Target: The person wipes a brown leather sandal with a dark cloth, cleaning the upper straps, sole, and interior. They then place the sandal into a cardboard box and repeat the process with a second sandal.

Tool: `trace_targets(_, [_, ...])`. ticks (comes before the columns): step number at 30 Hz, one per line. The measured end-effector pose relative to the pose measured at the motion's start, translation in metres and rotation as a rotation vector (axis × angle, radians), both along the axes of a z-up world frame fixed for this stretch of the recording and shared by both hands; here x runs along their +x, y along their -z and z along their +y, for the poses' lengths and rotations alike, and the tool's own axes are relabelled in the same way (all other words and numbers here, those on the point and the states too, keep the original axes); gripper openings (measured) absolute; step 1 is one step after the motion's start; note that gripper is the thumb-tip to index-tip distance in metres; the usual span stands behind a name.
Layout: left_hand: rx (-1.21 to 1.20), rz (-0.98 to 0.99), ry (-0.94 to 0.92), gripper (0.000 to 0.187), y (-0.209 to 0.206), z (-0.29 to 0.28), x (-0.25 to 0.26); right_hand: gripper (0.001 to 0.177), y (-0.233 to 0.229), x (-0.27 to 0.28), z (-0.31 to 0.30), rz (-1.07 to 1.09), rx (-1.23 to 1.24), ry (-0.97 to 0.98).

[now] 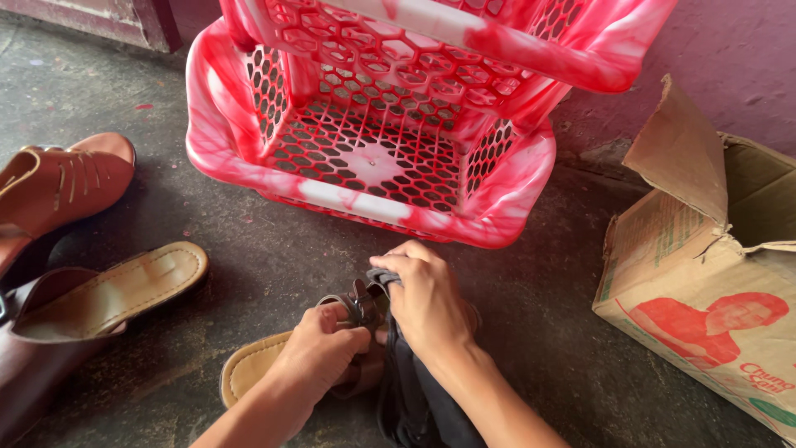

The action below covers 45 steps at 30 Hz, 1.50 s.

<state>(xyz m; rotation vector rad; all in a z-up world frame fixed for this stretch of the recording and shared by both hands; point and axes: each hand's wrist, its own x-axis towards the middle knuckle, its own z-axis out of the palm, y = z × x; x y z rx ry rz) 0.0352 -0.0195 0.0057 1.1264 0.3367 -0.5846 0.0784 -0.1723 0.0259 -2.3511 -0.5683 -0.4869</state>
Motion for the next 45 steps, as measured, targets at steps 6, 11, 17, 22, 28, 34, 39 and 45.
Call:
trace_targets(6, [0.047,-0.057,-0.09,0.032,-0.013,-0.005,-0.005,0.032,-0.002,-0.054,-0.014,-0.026,0.038,0.049])
trace_targets(11, [0.052,-0.09,-0.113,0.04,-0.014,-0.013,-0.02,0.033,-0.01,-0.103,-0.027,-0.023,-0.042,0.055])
trace_targets(17, [-0.052,-0.006,-0.032,0.051,-0.015,-0.005,-0.024,0.026,-0.023,-0.114,-0.039,0.246,0.064,0.082])
trace_targets(22, [-0.212,-0.04,0.028,0.061,0.001,-0.001,-0.03,0.029,-0.047,-0.104,-0.04,0.471,0.535,0.107])
trace_targets(28, [0.048,-0.339,0.207,0.038,0.02,-0.001,-0.036,0.029,-0.067,-0.075,-0.01,0.15,0.186,-0.094])
trace_targets(34, [0.313,-0.423,0.242,0.044,0.024,0.003,-0.039,0.032,-0.05,-0.043,0.026,0.232,-0.24,-0.166])
trace_targets(39, [0.387,-0.42,0.31,0.033,0.015,0.004,-0.032,0.033,-0.054,-0.028,0.035,0.418,-0.318,-0.116])
trace_targets(45, [0.046,-0.236,0.266,0.035,0.003,0.007,-0.044,0.023,-0.047,-0.093,0.023,0.031,-0.051,-0.142])
